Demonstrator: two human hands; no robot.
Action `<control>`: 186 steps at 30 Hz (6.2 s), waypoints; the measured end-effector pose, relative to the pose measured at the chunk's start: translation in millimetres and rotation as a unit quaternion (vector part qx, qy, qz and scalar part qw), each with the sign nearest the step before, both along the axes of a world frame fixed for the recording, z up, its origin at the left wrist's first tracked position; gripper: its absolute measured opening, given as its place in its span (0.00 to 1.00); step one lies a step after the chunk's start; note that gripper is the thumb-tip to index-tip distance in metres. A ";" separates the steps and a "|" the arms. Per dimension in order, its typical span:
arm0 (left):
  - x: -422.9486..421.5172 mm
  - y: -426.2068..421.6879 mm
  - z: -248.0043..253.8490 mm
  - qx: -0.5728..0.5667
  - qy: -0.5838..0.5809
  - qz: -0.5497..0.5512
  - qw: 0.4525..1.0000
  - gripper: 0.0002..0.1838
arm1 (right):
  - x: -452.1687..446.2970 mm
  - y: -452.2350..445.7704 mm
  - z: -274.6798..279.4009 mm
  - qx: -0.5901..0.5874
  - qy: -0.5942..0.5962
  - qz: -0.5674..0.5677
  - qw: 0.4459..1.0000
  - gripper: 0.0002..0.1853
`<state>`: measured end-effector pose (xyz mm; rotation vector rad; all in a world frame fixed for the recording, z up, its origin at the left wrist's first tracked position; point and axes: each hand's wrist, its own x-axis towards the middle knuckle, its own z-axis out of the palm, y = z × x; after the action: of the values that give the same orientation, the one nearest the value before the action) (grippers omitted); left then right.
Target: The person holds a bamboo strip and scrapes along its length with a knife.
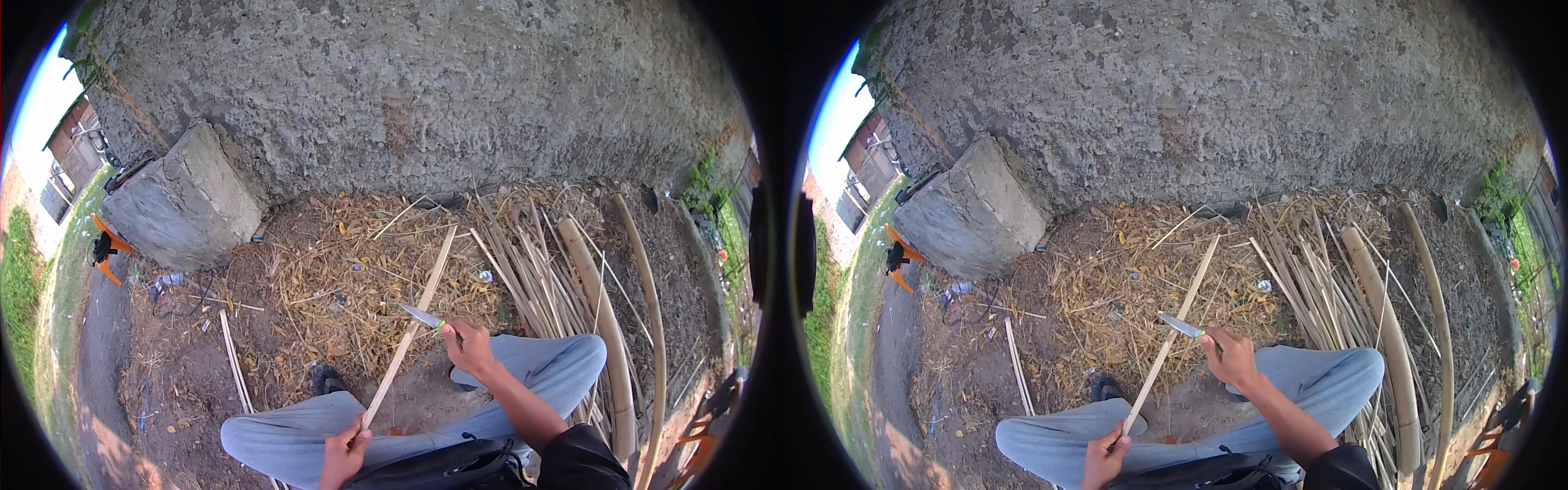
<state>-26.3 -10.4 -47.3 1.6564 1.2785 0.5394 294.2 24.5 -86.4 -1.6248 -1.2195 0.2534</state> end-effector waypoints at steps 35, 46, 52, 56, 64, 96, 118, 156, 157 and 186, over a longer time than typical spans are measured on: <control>-41.4 -39.3 -2.0 -0.087 -0.032 0.022 0.995 0.25 | -25.0 -11.3 0.6 0.039 -0.272 0.030 0.961 0.16; -66.7 -58.0 -5.2 -0.041 0.021 -0.038 0.998 0.20 | 37.2 6.8 4.7 -0.041 -0.258 -0.125 0.957 0.19; -81.8 -60.4 -14.1 -0.077 0.073 -0.061 0.992 0.21 | 75.1 21.8 6.8 -0.161 -0.204 -0.175 0.950 0.24; -76.5 -58.8 1.5 -0.061 0.102 -0.040 0.992 0.22 | 74.9 16.2 15.7 -0.133 -0.049 -0.266 0.954 0.26; -55.6 -52.5 -18.6 -0.039 0.012 0.040 0.998 0.21 | -44.8 -32.0 6.9 0.005 -0.065 0.017 0.998 0.14; -51.2 -60.7 -21.0 -0.016 0.031 0.041 0.999 0.19 | -20.0 5.2 -6.0 -0.005 -0.218 -0.046 0.975 0.15; -112.9 -95.4 -25.3 0.067 0.041 0.024 0.997 0.13 | 83.8 26.2 -46.5 -0.163 -0.212 -0.211 0.940 0.25; -34.6 -53.4 -3.1 -0.182 -0.122 0.113 0.969 0.24 | -18.7 -18.5 5.8 -0.337 -0.090 0.028 0.937 0.19; -35.4 -53.6 -3.3 -0.191 -0.116 0.107 0.969 0.24 | -17.7 -14.7 15.2 -0.338 -0.090 0.032 0.936 0.19; -68.3 -57.2 -26.4 -0.183 -0.001 0.036 0.982 0.30 | -55.5 -3.5 2.3 0.080 -0.259 0.082 0.959 0.11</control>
<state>-94.6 -67.6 -73.7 1.3080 1.3487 0.3229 238.7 21.0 -84.2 -1.4939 -1.7264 -0.1821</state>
